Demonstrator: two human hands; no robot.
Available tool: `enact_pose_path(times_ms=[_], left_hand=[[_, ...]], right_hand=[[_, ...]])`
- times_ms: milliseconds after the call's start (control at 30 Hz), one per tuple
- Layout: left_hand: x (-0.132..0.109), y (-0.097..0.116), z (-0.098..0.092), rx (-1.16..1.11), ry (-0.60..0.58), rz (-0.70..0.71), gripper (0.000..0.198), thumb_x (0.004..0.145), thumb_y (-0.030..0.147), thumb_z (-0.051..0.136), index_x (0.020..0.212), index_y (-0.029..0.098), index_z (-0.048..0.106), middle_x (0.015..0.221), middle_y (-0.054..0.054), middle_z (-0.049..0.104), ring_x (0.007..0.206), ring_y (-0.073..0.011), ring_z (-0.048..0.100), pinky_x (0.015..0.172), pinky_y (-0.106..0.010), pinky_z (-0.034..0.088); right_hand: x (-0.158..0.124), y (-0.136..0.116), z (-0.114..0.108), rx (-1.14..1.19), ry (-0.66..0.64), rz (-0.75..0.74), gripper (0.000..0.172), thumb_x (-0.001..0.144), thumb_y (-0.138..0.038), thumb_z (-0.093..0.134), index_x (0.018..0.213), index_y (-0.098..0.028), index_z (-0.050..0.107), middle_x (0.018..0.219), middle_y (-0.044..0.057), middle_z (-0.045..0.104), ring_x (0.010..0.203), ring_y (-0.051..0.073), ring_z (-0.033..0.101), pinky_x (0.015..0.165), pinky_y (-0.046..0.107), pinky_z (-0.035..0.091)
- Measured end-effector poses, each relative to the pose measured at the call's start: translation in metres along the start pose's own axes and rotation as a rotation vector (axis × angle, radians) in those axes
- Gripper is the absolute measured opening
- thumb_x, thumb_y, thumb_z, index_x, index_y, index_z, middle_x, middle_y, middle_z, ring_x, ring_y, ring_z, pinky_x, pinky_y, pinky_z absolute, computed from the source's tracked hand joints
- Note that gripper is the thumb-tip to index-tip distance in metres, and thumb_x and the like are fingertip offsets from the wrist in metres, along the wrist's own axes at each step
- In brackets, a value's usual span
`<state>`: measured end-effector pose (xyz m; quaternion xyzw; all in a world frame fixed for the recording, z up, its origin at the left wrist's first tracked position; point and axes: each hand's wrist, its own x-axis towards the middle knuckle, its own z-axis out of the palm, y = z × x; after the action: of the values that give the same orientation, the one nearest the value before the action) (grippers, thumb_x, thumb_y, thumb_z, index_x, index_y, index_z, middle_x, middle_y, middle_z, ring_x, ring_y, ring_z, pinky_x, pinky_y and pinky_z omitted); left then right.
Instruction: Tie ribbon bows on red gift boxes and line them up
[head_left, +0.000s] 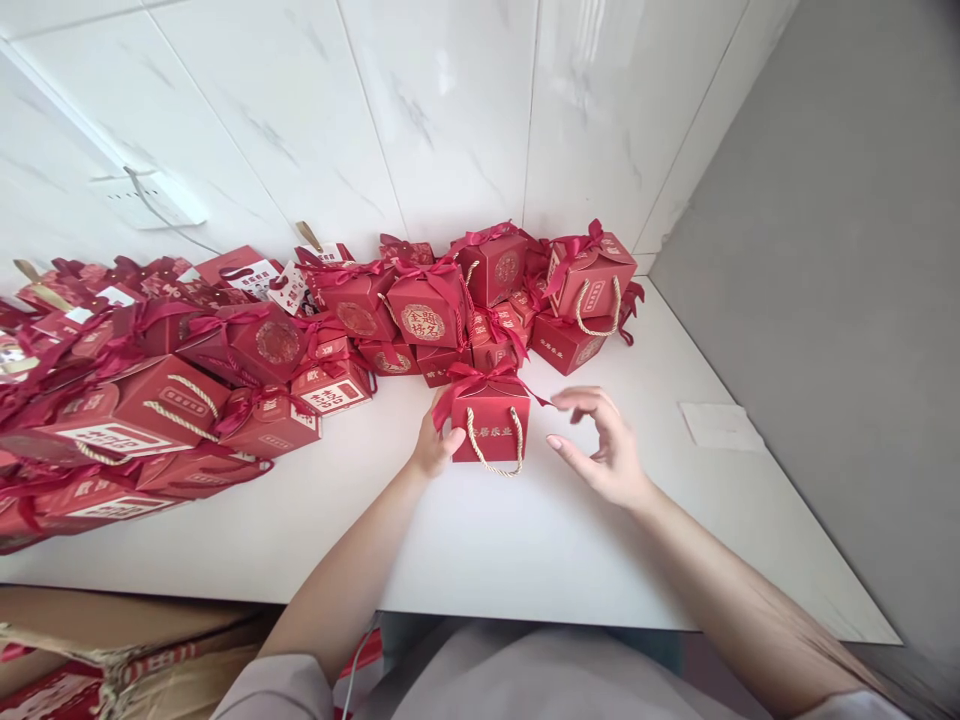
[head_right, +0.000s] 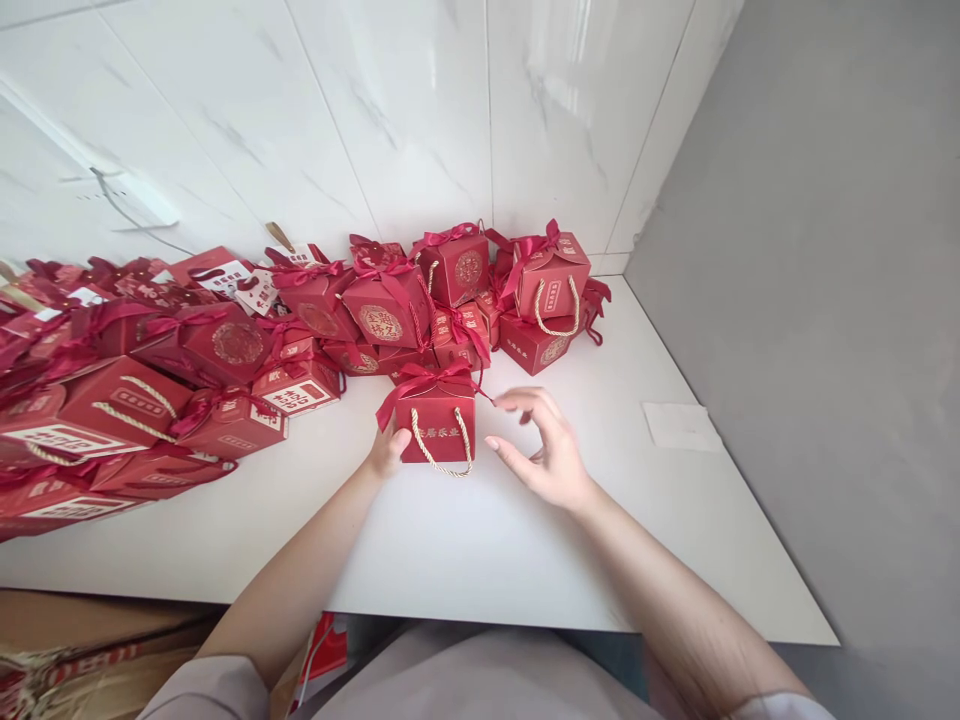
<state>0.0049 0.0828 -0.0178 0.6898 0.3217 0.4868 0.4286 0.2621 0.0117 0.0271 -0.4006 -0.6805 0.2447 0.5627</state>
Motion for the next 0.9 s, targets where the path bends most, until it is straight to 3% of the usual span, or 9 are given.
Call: enact_pose_path(times_ms=[67,133,167,267,367,700,900], left_hand=[[-0.001,-0.003,0.001,-0.011,-0.009,-0.03,0.07,0.079,0.075,0.053,0.124,0.021,0.058,0.12,-0.013,0.067,0.117,-0.0354,0.062,0.101,-0.052,0.05],[-0.001,-0.005,0.002,-0.006,-0.022,-0.05,0.071,0.081,0.077,0.048,0.122,0.021,0.06,0.118,-0.014,0.069,0.114,-0.0349,0.064,0.098,-0.052,0.052],[-0.001,-0.006,0.002,0.001,-0.029,-0.055,0.071,0.081,0.077,0.047,0.122,0.02,0.061,0.117,-0.014,0.069,0.113,-0.0351,0.065,0.098,-0.052,0.052],[0.0,-0.009,-0.002,0.031,-0.049,-0.068,0.073,0.083,0.076,0.046,0.125,0.019,0.061,0.119,-0.014,0.069,0.117,-0.0359,0.063,0.101,-0.052,0.05],[0.001,-0.011,-0.006,0.057,-0.086,-0.095,0.072,0.087,0.072,0.042,0.133,0.019,0.057,0.122,-0.014,0.069,0.12,-0.0356,0.062,0.103,-0.052,0.049],[0.003,-0.011,-0.01,0.084,-0.204,-0.083,0.079,0.087,0.077,0.036,0.137,0.019,0.054,0.141,-0.017,0.056,0.142,-0.0356,0.041,0.118,-0.053,0.034],[0.004,-0.009,-0.011,0.088,-0.216,-0.13,0.083,0.084,0.079,0.039,0.143,0.022,0.048,0.144,-0.015,0.055,0.14,-0.0361,0.045,0.114,-0.053,0.039]], right_hand=[[-0.001,0.007,0.006,0.09,-0.056,0.118,0.065,0.085,-0.036,0.074,0.142,-0.033,0.042,0.152,0.012,0.041,0.137,0.03,0.043,0.106,0.051,0.044],[-0.004,0.017,0.015,0.256,-0.175,0.249,0.083,0.087,-0.041,0.071,0.154,-0.036,0.022,0.165,0.008,0.019,0.15,0.029,0.025,0.118,0.055,0.03],[-0.006,0.023,0.02,0.331,-0.231,0.303,0.087,0.088,-0.044,0.07,0.156,-0.037,0.015,0.166,0.008,0.017,0.151,0.029,0.023,0.12,0.056,0.025],[-0.01,0.037,0.031,0.482,-0.397,0.372,0.095,0.088,-0.047,0.069,0.158,-0.034,0.007,0.162,0.012,0.029,0.149,0.029,0.028,0.122,0.057,0.02],[-0.009,0.044,0.033,0.524,-0.459,0.336,0.094,0.088,-0.045,0.071,0.159,-0.032,0.011,0.158,0.011,0.035,0.143,0.028,0.038,0.121,0.053,0.023],[-0.005,0.043,0.029,0.541,-0.457,0.343,0.092,0.088,-0.047,0.069,0.159,-0.031,0.014,0.157,0.01,0.037,0.144,0.027,0.037,0.122,0.05,0.021],[-0.007,0.045,0.032,0.523,-0.395,0.358,0.095,0.085,-0.047,0.072,0.159,-0.029,0.015,0.153,0.012,0.042,0.139,0.028,0.042,0.12,0.05,0.026]])
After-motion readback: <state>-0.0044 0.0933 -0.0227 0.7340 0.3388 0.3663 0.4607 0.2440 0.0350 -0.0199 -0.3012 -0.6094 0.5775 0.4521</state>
